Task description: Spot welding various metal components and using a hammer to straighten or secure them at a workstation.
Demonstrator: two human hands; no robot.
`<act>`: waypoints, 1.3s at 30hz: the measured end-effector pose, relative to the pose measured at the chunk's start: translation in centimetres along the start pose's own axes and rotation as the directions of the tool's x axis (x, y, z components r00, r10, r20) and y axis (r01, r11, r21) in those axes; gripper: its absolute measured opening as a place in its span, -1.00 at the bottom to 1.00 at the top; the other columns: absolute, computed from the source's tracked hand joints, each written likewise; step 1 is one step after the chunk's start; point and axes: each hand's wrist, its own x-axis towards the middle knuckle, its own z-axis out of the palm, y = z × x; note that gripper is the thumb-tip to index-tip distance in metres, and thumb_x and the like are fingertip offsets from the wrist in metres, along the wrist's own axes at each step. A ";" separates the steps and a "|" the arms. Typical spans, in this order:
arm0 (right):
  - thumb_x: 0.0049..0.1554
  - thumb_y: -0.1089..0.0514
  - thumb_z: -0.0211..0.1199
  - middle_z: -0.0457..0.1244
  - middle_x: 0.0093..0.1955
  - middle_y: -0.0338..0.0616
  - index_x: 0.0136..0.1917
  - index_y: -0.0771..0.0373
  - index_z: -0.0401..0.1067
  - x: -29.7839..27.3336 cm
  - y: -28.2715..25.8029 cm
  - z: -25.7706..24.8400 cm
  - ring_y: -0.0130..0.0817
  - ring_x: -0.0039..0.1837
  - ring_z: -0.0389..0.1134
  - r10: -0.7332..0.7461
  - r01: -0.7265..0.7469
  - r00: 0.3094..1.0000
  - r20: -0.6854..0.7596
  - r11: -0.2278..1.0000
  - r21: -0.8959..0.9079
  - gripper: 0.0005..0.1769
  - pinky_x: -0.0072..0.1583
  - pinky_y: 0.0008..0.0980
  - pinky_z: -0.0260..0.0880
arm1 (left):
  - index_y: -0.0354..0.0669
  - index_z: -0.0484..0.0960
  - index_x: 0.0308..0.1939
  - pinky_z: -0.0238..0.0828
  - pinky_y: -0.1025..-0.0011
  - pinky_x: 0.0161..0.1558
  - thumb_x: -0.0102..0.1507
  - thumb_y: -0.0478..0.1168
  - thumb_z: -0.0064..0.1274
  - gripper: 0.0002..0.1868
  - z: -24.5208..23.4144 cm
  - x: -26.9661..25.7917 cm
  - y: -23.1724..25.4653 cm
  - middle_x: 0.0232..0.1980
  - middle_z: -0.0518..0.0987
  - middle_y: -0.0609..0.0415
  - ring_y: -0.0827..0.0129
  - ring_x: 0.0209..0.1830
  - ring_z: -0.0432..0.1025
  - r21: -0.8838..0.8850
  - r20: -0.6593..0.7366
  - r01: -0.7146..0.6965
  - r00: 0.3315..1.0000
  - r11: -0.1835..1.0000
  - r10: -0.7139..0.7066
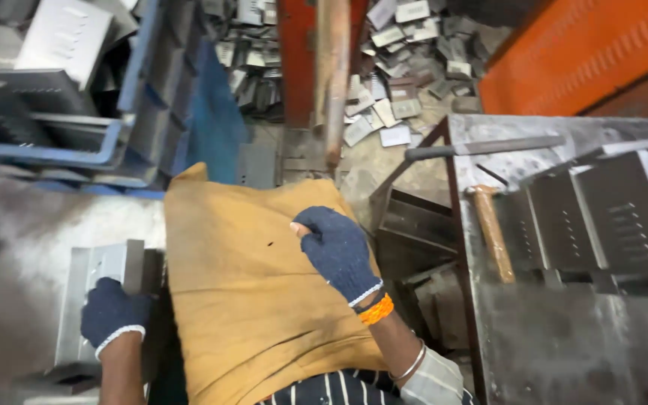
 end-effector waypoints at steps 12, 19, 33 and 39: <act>0.09 0.20 0.38 0.33 0.02 -0.09 0.11 0.14 0.45 1.5 -9.0 5.1 -0.07 0.11 0.37 -0.419 0.389 0.896 0.149 0.900 0.198 -0.69 0.17 -0.18 0.38 | -0.21 0.60 -0.06 0.46 -0.01 -0.13 0.03 -0.06 0.28 -0.53 -12.3 -1.7 0.6 -0.13 0.63 -0.20 -0.13 -0.15 0.54 -0.046 -0.156 -0.222 0.964 0.974 0.213; -0.09 0.36 0.35 0.35 0.08 -0.09 0.60 0.04 0.18 2.2 -12.4 9.0 -0.02 0.18 0.37 -0.595 0.628 0.778 0.201 0.748 -0.217 0.00 0.27 -0.07 0.36 | 0.04 0.64 -0.11 0.35 0.07 0.01 -0.08 -0.04 0.32 -0.54 -22.5 -4.8 7.6 -0.18 0.62 0.09 0.09 -0.06 0.52 0.012 -0.025 -0.653 0.757 0.758 0.653; -0.22 0.03 0.53 0.37 -0.26 -0.05 -0.12 0.09 0.53 0.4 -4.5 -0.2 0.02 -0.16 0.42 -0.096 0.096 0.995 0.025 0.876 -0.472 -0.62 -0.12 -0.04 0.39 | -0.22 0.70 -0.23 0.44 0.04 -0.11 0.06 -0.09 0.36 -0.67 -11.6 22.3 9.3 -0.20 0.62 -0.23 -0.11 -0.20 0.51 -0.152 -0.702 -0.397 0.688 0.905 0.184; -0.25 -0.01 0.57 0.36 -0.30 -0.03 -0.16 0.11 0.50 -1.4 -3.7 -0.7 0.06 -0.21 0.41 -0.004 -0.039 0.996 -0.094 0.894 -0.446 -0.58 -0.18 -0.04 0.37 | -0.24 0.71 -0.22 0.42 0.00 -0.13 0.08 -0.03 0.37 -0.63 -8.1 27.7 10.1 -0.23 0.61 -0.24 -0.18 -0.21 0.50 -0.336 -0.569 -0.272 0.822 0.902 0.036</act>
